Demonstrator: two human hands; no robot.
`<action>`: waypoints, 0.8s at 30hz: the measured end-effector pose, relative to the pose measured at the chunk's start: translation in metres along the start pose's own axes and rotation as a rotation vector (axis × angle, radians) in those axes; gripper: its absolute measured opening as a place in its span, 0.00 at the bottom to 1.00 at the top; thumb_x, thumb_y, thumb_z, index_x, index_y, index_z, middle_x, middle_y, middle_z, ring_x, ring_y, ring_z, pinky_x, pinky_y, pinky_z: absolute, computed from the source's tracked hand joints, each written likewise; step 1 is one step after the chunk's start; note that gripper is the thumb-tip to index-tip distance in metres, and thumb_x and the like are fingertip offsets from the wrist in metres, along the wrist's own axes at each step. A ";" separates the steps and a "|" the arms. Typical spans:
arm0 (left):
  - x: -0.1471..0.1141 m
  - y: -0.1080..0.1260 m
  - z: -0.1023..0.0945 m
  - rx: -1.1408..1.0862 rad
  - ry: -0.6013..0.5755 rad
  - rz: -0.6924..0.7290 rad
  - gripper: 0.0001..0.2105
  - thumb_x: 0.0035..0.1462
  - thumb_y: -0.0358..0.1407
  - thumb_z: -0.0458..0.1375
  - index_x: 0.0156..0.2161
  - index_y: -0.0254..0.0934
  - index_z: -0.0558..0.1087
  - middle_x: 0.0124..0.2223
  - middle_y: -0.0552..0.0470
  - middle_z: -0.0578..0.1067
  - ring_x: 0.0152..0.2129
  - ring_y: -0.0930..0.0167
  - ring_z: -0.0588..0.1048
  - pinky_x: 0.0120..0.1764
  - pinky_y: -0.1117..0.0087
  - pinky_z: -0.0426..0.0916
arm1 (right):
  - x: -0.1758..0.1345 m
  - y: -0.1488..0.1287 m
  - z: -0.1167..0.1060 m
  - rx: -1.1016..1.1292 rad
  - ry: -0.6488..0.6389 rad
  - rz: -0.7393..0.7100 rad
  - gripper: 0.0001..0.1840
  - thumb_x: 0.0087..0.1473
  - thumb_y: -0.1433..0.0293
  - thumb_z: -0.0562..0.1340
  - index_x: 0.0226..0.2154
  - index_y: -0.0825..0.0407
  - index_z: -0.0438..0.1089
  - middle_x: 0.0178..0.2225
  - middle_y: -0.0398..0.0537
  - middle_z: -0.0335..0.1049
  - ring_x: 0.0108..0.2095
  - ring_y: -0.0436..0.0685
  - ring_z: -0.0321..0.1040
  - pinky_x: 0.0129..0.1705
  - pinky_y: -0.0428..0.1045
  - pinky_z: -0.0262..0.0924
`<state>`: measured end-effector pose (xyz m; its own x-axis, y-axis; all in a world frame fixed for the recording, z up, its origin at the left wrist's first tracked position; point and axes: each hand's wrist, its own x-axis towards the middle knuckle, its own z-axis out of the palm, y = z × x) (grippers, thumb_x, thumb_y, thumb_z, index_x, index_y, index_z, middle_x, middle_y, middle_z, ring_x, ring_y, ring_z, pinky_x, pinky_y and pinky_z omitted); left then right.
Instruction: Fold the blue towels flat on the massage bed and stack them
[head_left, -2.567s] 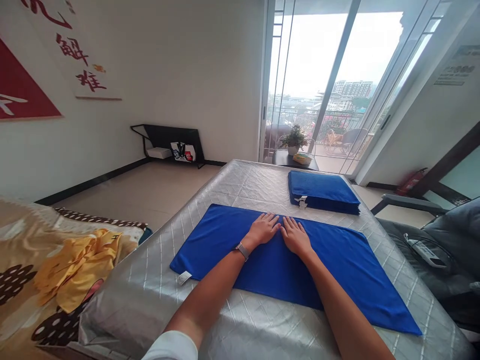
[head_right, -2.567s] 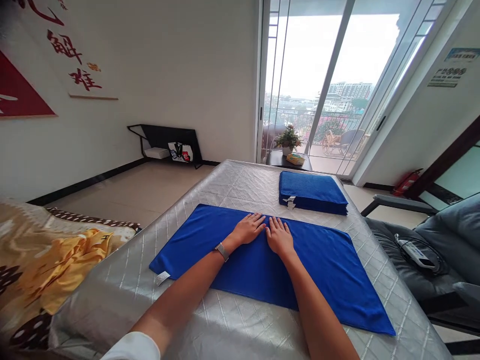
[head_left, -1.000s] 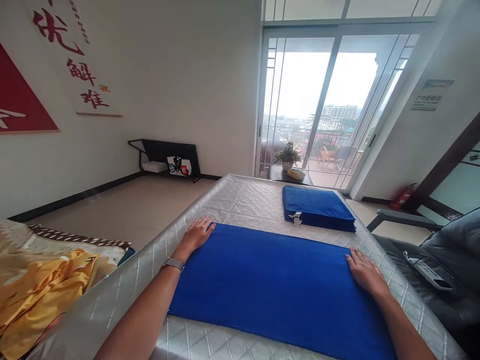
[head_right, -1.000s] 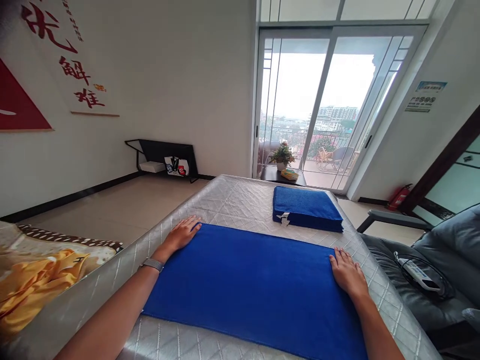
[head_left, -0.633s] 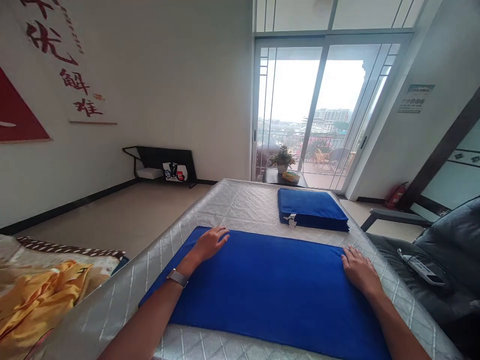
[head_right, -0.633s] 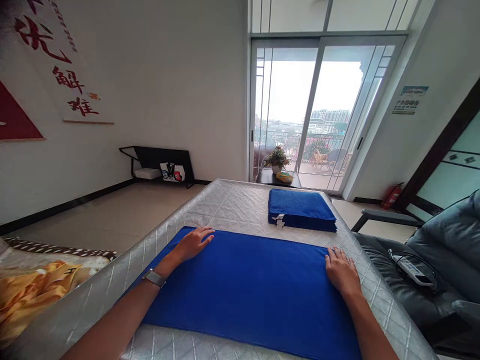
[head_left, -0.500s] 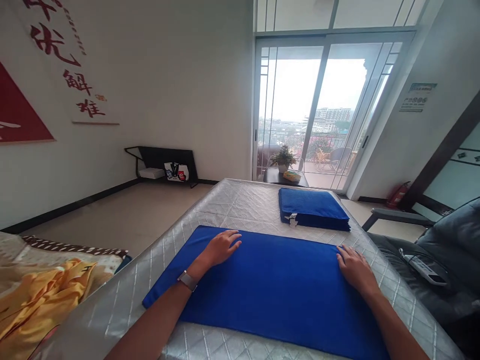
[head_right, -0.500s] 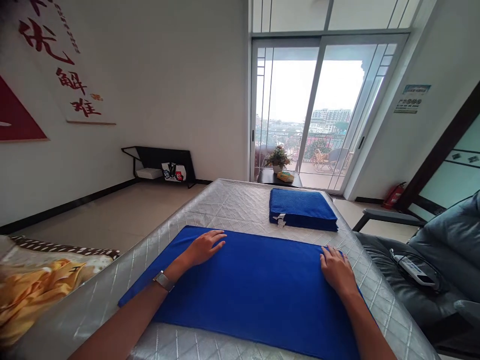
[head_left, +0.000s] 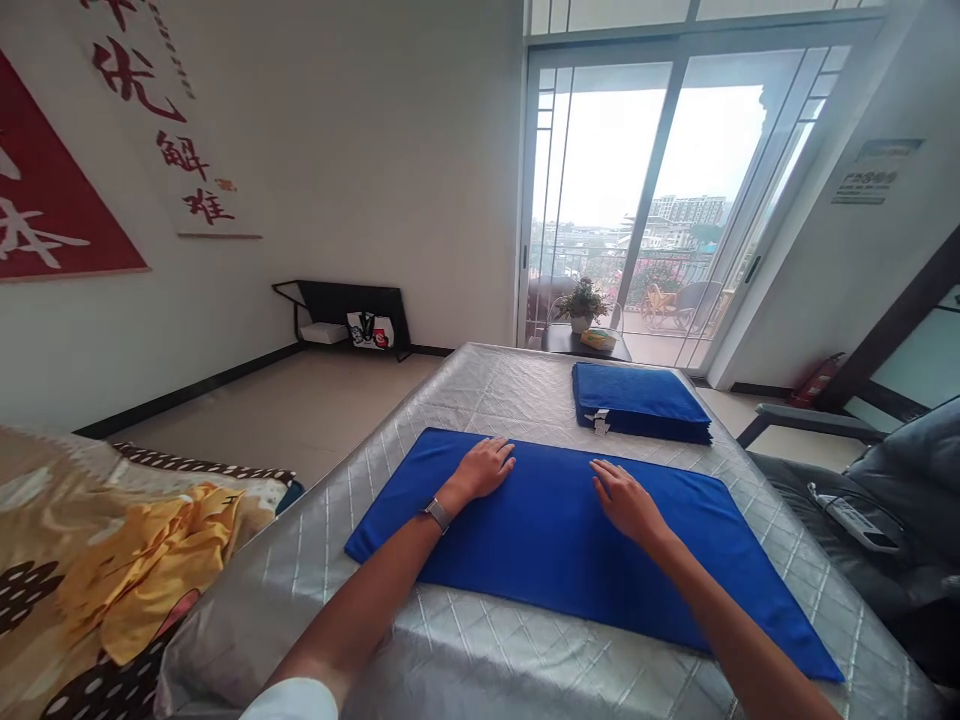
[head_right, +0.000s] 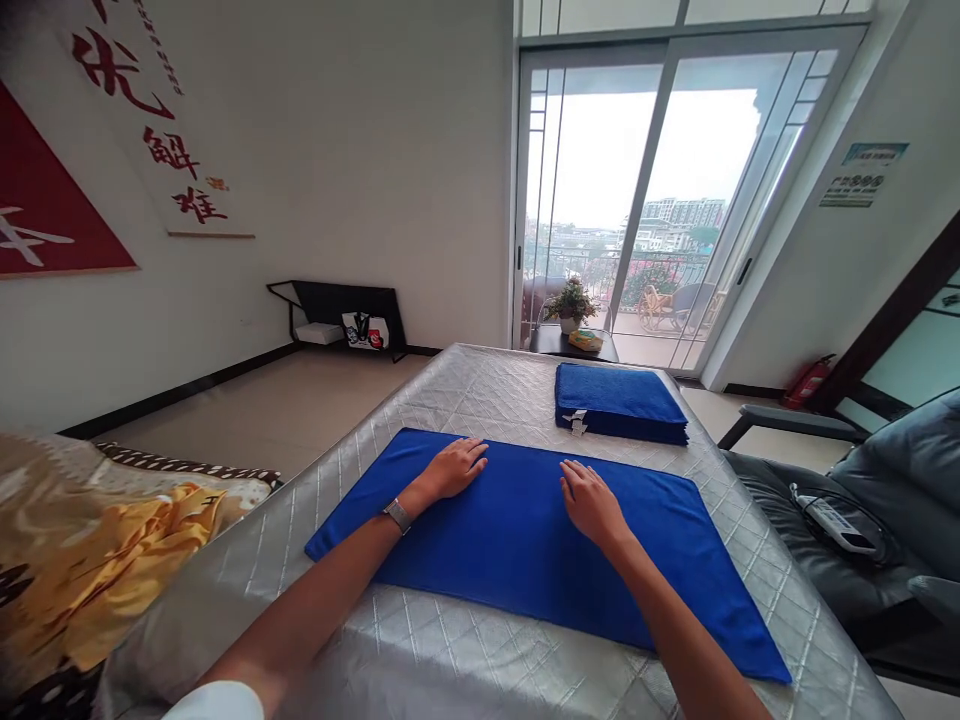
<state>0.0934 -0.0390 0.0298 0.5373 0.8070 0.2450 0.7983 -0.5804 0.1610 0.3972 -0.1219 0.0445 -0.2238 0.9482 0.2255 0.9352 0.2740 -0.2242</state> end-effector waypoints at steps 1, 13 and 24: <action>0.006 0.009 0.002 0.011 0.011 0.026 0.24 0.71 0.44 0.43 0.63 0.32 0.67 0.66 0.38 0.67 0.64 0.61 0.64 0.66 0.57 0.54 | 0.009 -0.010 0.002 -0.005 -0.021 -0.005 0.30 0.68 0.64 0.44 0.65 0.56 0.62 0.66 0.56 0.61 0.67 0.60 0.55 0.70 0.58 0.45; 0.043 0.083 0.055 -0.063 -0.011 0.140 0.28 0.73 0.46 0.33 0.70 0.35 0.56 0.70 0.42 0.60 0.68 0.66 0.56 0.68 0.57 0.50 | 0.038 -0.043 0.041 -0.104 -0.178 0.061 0.33 0.67 0.67 0.43 0.72 0.55 0.47 0.72 0.53 0.44 0.72 0.60 0.39 0.71 0.59 0.36; -0.007 -0.048 0.007 -0.045 -0.123 -0.195 0.31 0.70 0.55 0.39 0.70 0.42 0.56 0.72 0.45 0.54 0.69 0.60 0.51 0.68 0.51 0.46 | -0.011 0.085 0.007 -0.213 -0.172 0.343 0.35 0.68 0.59 0.38 0.72 0.55 0.47 0.73 0.50 0.43 0.72 0.57 0.38 0.71 0.59 0.34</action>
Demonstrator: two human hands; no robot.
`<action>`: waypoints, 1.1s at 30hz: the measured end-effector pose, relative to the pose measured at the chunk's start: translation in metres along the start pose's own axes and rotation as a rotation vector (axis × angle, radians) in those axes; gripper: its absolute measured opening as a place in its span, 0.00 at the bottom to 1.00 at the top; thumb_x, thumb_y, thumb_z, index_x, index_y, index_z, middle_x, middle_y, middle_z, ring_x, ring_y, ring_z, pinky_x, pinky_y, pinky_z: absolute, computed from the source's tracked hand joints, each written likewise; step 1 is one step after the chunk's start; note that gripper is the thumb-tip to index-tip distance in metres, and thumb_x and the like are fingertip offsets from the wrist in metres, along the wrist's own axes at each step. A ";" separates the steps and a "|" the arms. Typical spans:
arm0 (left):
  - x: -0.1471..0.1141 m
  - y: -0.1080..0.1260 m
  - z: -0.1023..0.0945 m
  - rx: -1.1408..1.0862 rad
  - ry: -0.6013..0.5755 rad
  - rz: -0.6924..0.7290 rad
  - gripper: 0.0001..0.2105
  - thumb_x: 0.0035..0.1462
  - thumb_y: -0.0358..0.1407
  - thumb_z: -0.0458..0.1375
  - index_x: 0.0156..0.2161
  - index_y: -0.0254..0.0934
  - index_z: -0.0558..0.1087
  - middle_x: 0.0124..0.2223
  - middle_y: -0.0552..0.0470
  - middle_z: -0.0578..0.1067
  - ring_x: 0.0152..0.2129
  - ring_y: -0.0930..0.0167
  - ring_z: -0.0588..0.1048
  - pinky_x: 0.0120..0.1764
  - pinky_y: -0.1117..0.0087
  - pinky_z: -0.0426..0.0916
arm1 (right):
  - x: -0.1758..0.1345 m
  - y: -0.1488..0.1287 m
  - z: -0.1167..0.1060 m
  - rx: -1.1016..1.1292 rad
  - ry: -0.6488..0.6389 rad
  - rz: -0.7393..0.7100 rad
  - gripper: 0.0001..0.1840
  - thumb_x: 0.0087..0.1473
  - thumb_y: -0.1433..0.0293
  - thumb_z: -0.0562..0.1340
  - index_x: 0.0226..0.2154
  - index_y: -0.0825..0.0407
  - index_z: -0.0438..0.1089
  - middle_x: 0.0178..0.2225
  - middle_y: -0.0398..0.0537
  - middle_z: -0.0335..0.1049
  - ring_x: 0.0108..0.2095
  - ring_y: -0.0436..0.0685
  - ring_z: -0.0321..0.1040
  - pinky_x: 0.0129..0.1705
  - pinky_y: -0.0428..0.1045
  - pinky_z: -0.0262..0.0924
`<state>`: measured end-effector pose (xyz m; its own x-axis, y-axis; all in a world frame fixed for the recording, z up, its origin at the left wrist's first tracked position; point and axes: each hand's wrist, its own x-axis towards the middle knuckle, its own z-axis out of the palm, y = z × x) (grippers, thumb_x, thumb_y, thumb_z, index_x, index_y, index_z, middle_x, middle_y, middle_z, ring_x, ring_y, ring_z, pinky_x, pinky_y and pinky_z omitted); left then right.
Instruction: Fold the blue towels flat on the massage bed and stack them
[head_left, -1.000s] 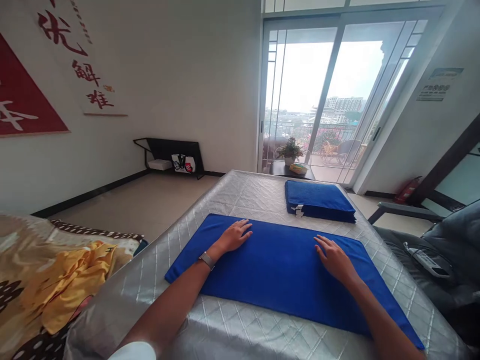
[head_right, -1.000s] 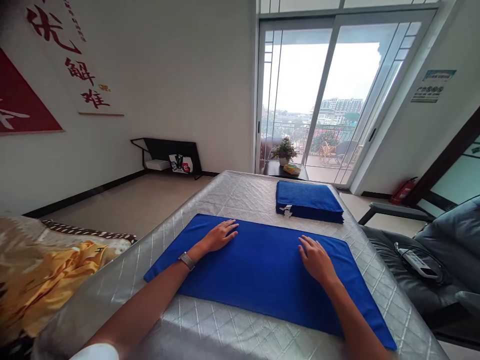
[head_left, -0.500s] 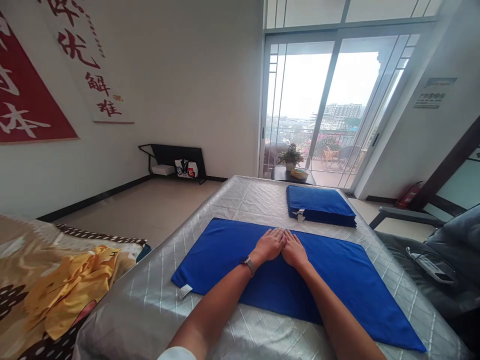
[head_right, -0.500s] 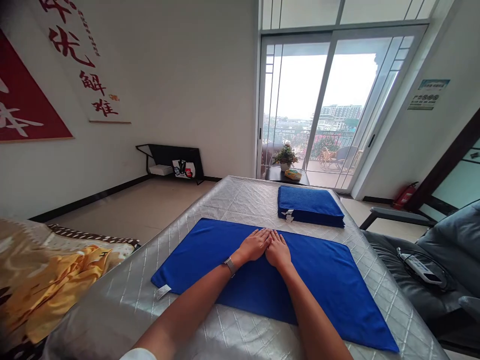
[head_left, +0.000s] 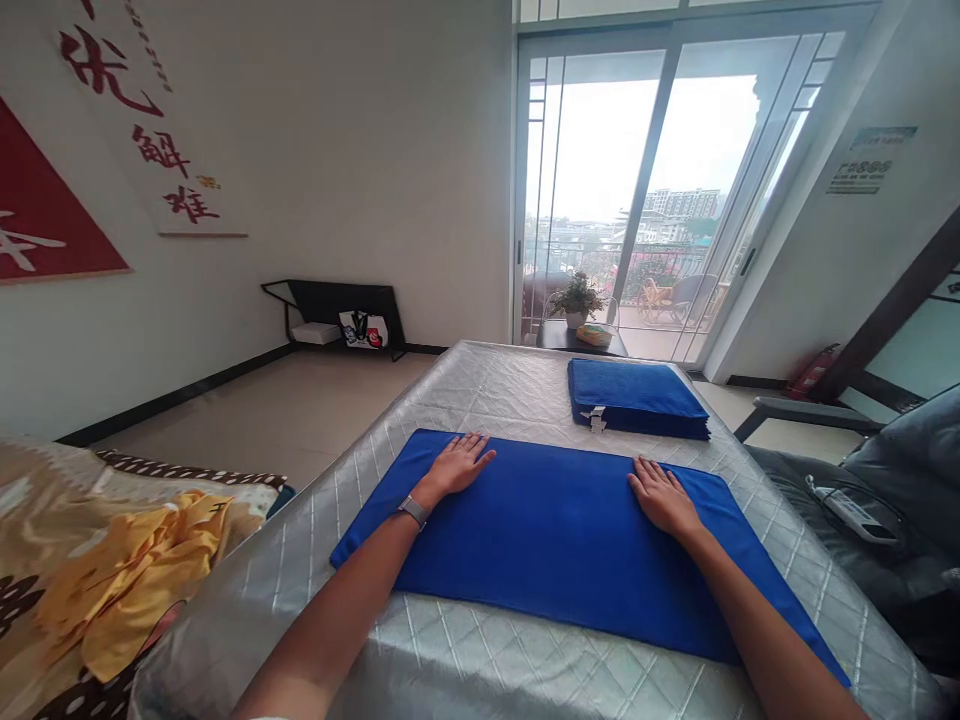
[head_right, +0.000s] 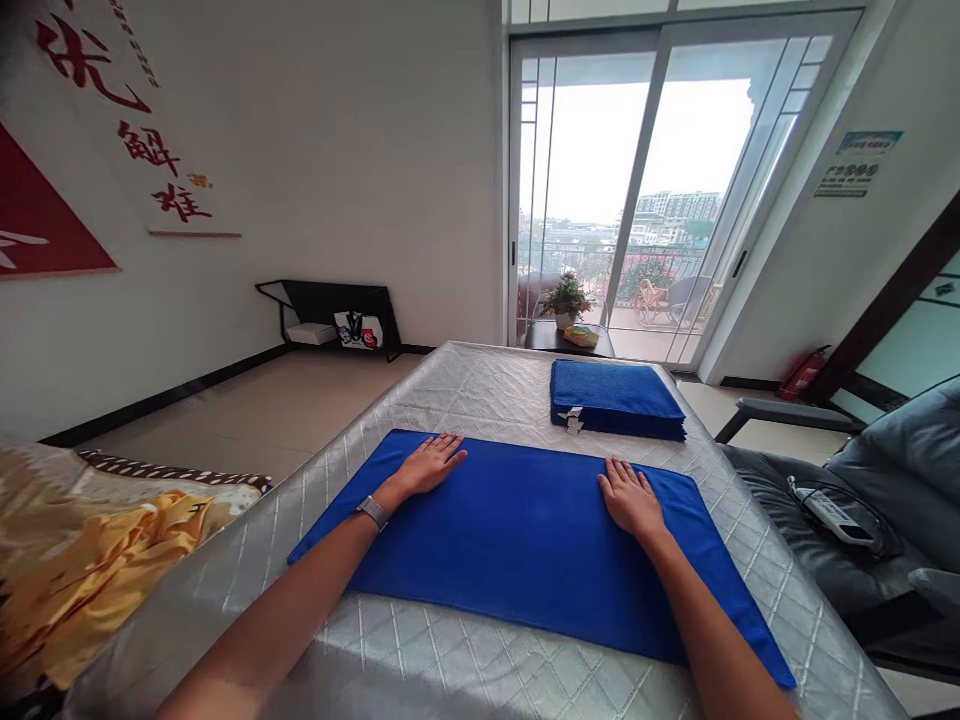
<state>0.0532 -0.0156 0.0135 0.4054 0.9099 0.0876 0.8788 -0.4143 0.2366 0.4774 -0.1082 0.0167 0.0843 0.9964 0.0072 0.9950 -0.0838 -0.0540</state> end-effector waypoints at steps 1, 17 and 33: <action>-0.004 -0.019 -0.004 0.015 0.002 -0.041 0.32 0.70 0.55 0.38 0.70 0.41 0.56 0.72 0.45 0.54 0.70 0.60 0.50 0.68 0.51 0.45 | -0.001 0.022 0.003 -0.012 0.005 0.045 0.36 0.68 0.59 0.37 0.71 0.57 0.47 0.73 0.52 0.43 0.72 0.58 0.38 0.71 0.59 0.34; -0.016 -0.098 -0.014 0.056 0.023 -0.262 0.34 0.69 0.56 0.34 0.71 0.40 0.53 0.73 0.46 0.50 0.70 0.60 0.49 0.68 0.51 0.44 | 0.001 0.120 0.019 0.082 0.069 0.275 0.43 0.64 0.53 0.36 0.70 0.65 0.48 0.72 0.59 0.44 0.71 0.66 0.40 0.70 0.66 0.41; -0.017 -0.054 -0.035 0.044 0.170 -0.178 0.29 0.70 0.51 0.40 0.66 0.36 0.63 0.68 0.41 0.63 0.66 0.58 0.60 0.67 0.53 0.48 | -0.016 0.056 -0.022 -0.016 0.280 0.054 0.33 0.67 0.64 0.40 0.66 0.61 0.59 0.68 0.59 0.56 0.69 0.62 0.50 0.70 0.61 0.40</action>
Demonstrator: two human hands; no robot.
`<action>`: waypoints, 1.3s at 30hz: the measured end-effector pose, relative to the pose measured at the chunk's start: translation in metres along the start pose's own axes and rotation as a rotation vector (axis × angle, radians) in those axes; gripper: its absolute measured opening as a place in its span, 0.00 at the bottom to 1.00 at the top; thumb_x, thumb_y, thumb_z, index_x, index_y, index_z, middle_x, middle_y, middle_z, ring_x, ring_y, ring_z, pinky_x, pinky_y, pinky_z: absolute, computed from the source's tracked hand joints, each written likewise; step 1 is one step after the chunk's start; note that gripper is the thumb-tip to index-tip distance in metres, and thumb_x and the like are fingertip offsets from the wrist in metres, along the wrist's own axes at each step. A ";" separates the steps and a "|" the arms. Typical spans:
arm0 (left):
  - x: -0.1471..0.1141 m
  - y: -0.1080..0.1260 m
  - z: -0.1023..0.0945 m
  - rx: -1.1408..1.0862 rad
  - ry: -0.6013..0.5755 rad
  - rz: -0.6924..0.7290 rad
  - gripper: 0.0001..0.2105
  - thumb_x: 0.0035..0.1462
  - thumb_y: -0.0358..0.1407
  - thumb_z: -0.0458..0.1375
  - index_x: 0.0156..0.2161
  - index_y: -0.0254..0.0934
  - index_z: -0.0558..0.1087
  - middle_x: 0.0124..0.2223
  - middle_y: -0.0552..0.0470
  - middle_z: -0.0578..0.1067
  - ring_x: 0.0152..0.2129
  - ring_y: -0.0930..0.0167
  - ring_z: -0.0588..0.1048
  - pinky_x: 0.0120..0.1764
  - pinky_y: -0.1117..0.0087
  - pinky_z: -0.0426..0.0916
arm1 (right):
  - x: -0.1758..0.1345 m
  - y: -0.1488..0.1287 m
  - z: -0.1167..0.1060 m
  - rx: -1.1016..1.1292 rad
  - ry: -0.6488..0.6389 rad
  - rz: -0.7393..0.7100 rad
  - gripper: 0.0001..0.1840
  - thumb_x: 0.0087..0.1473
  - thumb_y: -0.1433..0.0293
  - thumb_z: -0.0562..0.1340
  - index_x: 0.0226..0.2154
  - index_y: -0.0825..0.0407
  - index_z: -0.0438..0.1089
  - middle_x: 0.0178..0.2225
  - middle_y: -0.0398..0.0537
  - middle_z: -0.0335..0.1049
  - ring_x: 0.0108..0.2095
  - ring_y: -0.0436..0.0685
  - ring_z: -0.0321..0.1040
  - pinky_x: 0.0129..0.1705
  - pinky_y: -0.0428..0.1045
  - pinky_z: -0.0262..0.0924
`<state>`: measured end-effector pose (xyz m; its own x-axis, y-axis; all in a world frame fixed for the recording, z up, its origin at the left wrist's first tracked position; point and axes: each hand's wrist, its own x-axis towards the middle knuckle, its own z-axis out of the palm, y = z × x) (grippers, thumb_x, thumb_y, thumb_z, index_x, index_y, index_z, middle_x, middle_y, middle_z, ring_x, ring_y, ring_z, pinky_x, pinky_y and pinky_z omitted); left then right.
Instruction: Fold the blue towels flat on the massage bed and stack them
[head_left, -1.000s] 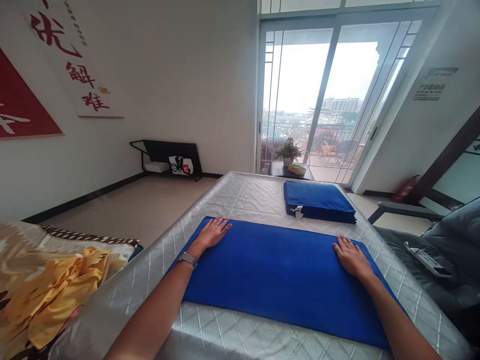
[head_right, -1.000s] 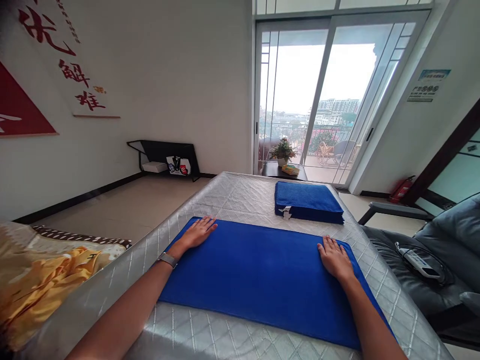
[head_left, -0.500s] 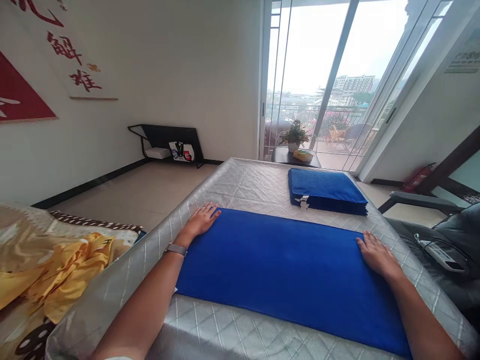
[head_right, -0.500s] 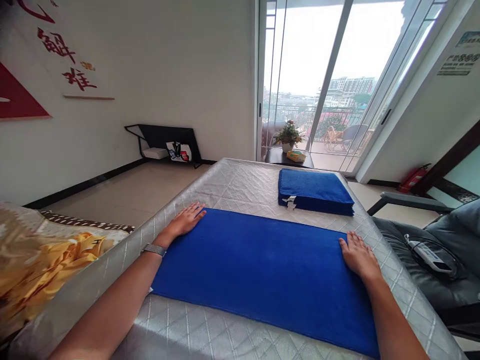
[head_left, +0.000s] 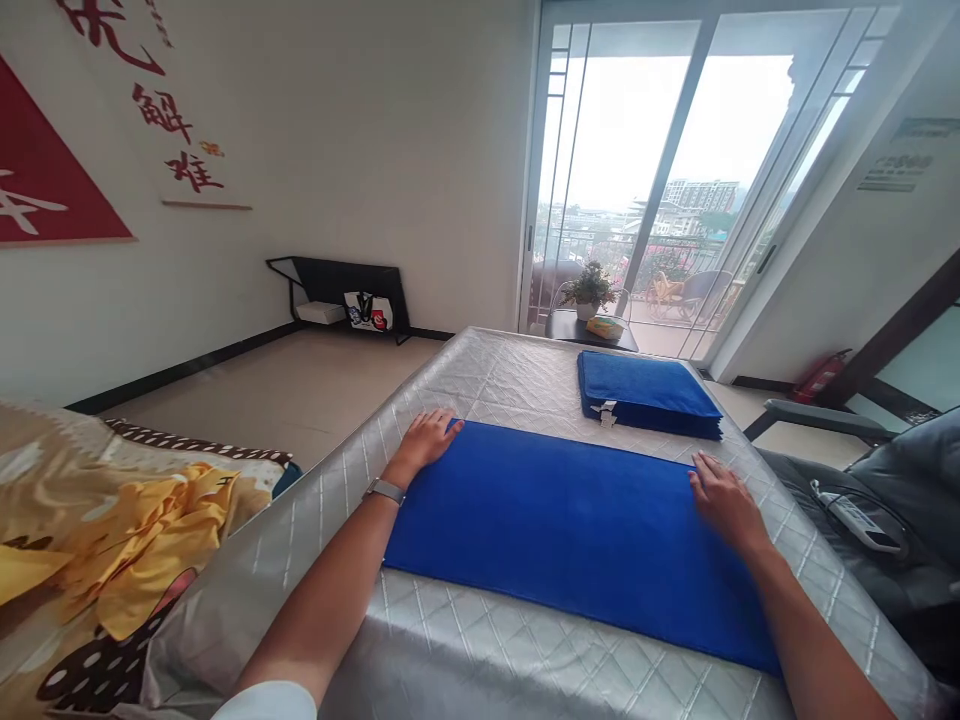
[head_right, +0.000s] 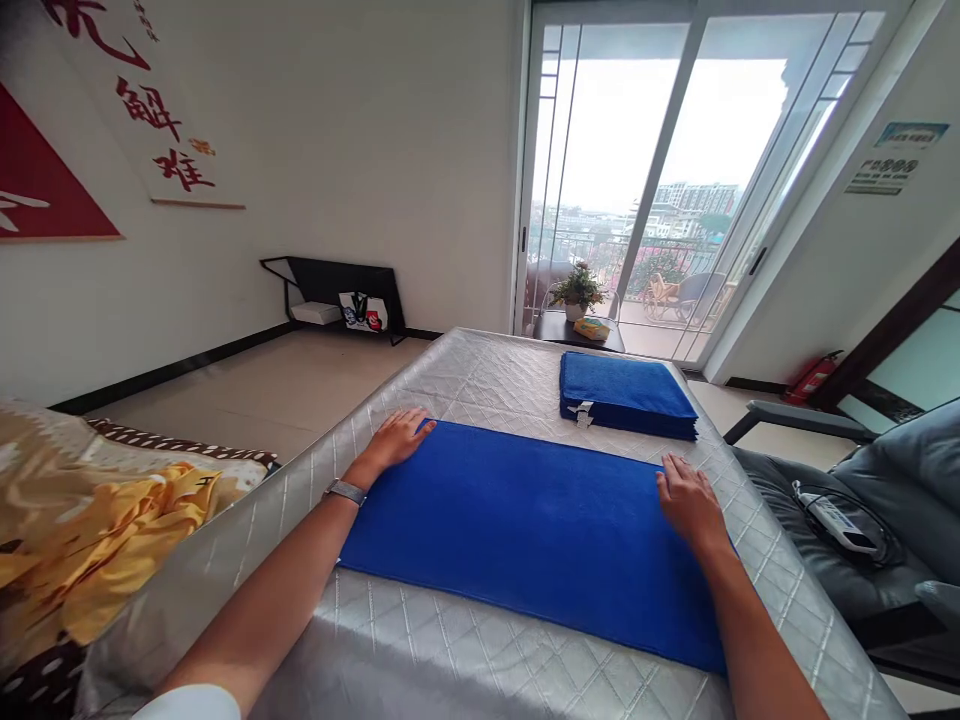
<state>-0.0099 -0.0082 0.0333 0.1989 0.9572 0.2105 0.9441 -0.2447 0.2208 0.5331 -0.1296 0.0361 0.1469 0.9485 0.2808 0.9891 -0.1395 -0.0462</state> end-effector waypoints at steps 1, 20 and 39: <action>-0.001 0.013 -0.003 -0.038 0.011 0.051 0.28 0.70 0.50 0.41 0.65 0.36 0.65 0.67 0.41 0.65 0.65 0.58 0.62 0.66 0.55 0.51 | 0.000 -0.017 -0.005 0.034 0.019 -0.057 0.33 0.67 0.64 0.40 0.66 0.60 0.60 0.68 0.58 0.57 0.68 0.61 0.51 0.70 0.59 0.41; 0.002 0.177 0.064 -0.081 -0.162 0.348 0.34 0.71 0.53 0.32 0.70 0.34 0.56 0.72 0.43 0.55 0.69 0.64 0.51 0.69 0.56 0.45 | 0.012 -0.141 0.021 0.051 -0.327 -0.179 0.35 0.68 0.59 0.37 0.72 0.56 0.45 0.73 0.47 0.40 0.72 0.55 0.35 0.71 0.57 0.32; 0.009 -0.015 0.024 0.040 -0.136 -0.044 0.34 0.70 0.55 0.33 0.71 0.37 0.53 0.73 0.44 0.50 0.70 0.63 0.49 0.69 0.54 0.41 | 0.003 0.072 0.047 0.035 -0.197 0.131 0.41 0.65 0.56 0.36 0.69 0.66 0.52 0.71 0.60 0.46 0.70 0.64 0.44 0.70 0.62 0.44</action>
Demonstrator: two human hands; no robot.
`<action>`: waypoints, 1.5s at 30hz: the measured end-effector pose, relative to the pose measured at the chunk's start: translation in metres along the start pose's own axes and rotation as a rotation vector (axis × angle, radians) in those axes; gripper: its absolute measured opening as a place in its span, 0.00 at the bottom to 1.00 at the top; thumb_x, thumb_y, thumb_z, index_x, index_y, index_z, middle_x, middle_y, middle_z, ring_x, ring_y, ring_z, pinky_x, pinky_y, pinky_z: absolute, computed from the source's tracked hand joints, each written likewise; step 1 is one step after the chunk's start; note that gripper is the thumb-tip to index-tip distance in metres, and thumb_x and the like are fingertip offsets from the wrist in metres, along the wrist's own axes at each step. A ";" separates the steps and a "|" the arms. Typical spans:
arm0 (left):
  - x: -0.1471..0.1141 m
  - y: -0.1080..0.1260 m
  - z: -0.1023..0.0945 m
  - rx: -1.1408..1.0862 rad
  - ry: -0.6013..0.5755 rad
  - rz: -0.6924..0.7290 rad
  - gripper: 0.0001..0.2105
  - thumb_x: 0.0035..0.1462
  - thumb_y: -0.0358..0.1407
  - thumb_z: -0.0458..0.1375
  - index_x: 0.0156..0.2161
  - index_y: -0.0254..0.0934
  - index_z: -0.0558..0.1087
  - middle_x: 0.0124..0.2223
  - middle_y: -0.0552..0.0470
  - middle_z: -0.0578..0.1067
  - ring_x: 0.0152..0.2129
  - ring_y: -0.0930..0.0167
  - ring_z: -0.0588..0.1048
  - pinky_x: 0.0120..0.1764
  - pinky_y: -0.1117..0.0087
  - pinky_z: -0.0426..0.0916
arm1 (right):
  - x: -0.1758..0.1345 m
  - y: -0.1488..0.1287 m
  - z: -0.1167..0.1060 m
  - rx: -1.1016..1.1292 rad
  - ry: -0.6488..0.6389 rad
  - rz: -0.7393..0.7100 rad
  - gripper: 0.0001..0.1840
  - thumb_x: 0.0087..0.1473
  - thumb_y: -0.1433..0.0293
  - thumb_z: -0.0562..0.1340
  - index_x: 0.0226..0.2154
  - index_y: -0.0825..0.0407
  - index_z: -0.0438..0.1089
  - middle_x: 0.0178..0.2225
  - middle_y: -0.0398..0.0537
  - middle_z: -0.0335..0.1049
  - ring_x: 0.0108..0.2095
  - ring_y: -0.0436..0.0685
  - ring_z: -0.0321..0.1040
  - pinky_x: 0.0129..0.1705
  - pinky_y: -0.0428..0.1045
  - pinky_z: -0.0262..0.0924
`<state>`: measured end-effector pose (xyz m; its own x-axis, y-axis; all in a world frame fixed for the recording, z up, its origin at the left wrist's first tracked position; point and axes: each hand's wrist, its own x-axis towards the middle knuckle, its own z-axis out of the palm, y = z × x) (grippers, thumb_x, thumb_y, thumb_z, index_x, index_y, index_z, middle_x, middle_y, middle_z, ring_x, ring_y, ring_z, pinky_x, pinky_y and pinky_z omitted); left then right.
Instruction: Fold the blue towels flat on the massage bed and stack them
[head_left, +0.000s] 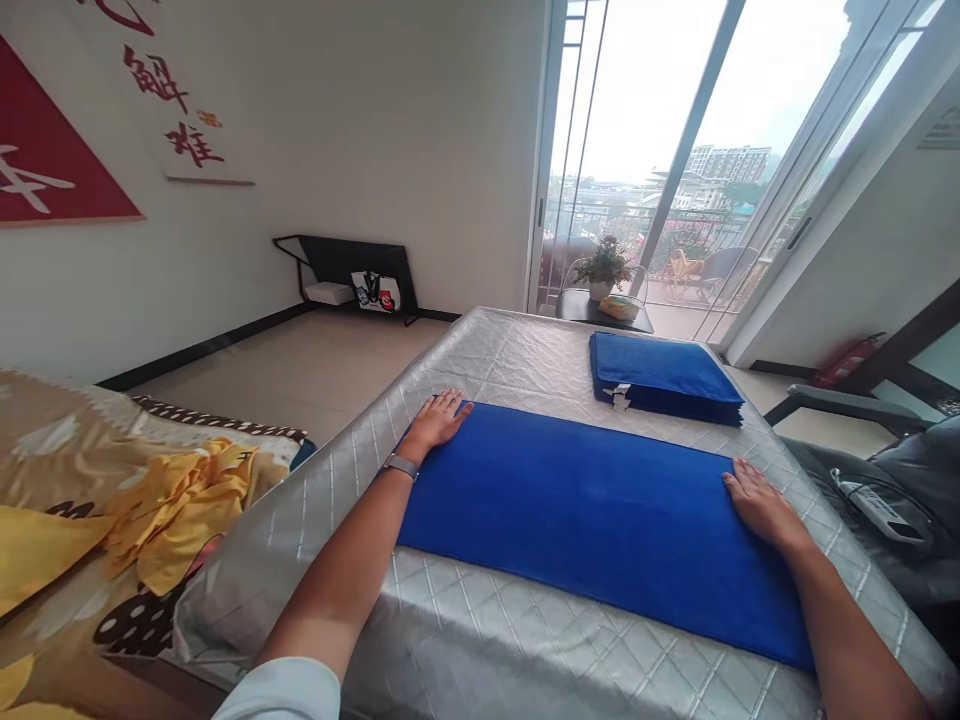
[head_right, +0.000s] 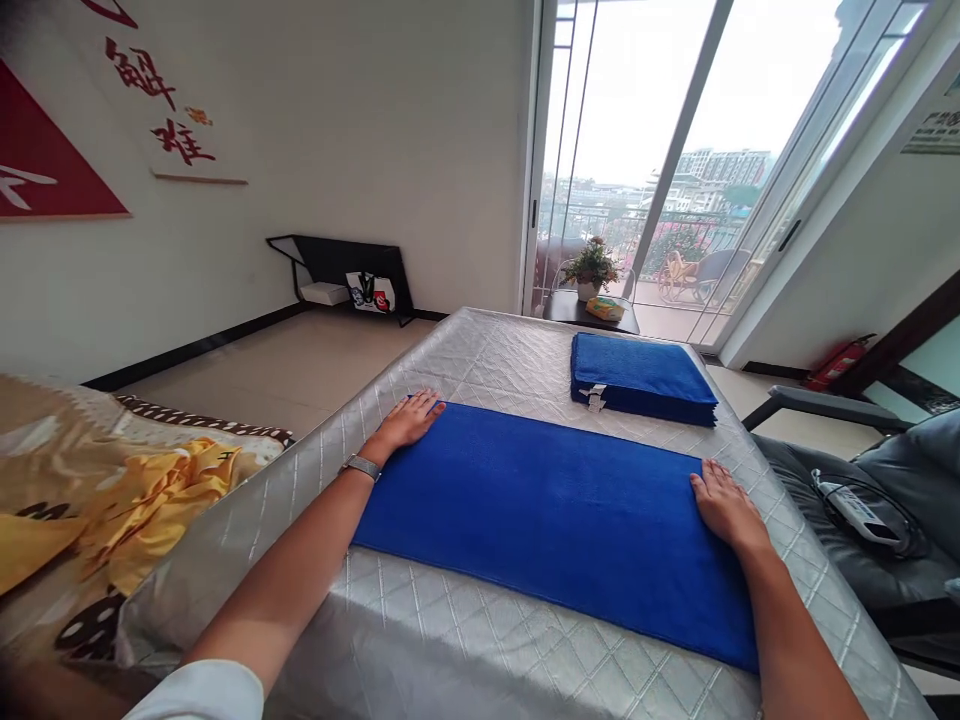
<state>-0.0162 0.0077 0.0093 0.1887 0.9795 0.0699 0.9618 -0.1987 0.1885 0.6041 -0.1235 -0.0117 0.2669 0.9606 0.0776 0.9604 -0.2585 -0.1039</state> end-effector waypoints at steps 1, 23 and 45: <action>-0.001 -0.002 0.000 -0.002 0.000 -0.005 0.35 0.70 0.56 0.32 0.71 0.36 0.53 0.73 0.43 0.50 0.70 0.63 0.48 0.69 0.55 0.41 | 0.001 0.003 0.001 0.004 0.008 0.000 0.41 0.65 0.56 0.37 0.69 0.66 0.52 0.71 0.61 0.46 0.70 0.65 0.44 0.70 0.63 0.44; -0.006 -0.014 -0.009 -0.086 0.051 0.028 0.36 0.69 0.57 0.32 0.70 0.35 0.56 0.73 0.44 0.51 0.70 0.64 0.49 0.68 0.60 0.44 | 0.005 0.012 0.005 0.008 0.027 -0.017 0.41 0.65 0.56 0.38 0.68 0.68 0.53 0.70 0.64 0.49 0.70 0.68 0.46 0.68 0.66 0.48; -0.013 -0.005 -0.013 0.022 -0.052 -0.021 0.31 0.71 0.53 0.35 0.71 0.41 0.52 0.73 0.44 0.49 0.70 0.62 0.48 0.68 0.53 0.44 | -0.007 0.001 -0.001 0.017 0.052 -0.026 0.40 0.65 0.57 0.37 0.68 0.64 0.54 0.70 0.61 0.49 0.70 0.65 0.46 0.69 0.64 0.45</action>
<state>-0.0258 -0.0046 0.0206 0.1777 0.9840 0.0155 0.9697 -0.1778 0.1676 0.6037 -0.1304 -0.0112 0.2456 0.9604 0.1318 0.9658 -0.2309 -0.1175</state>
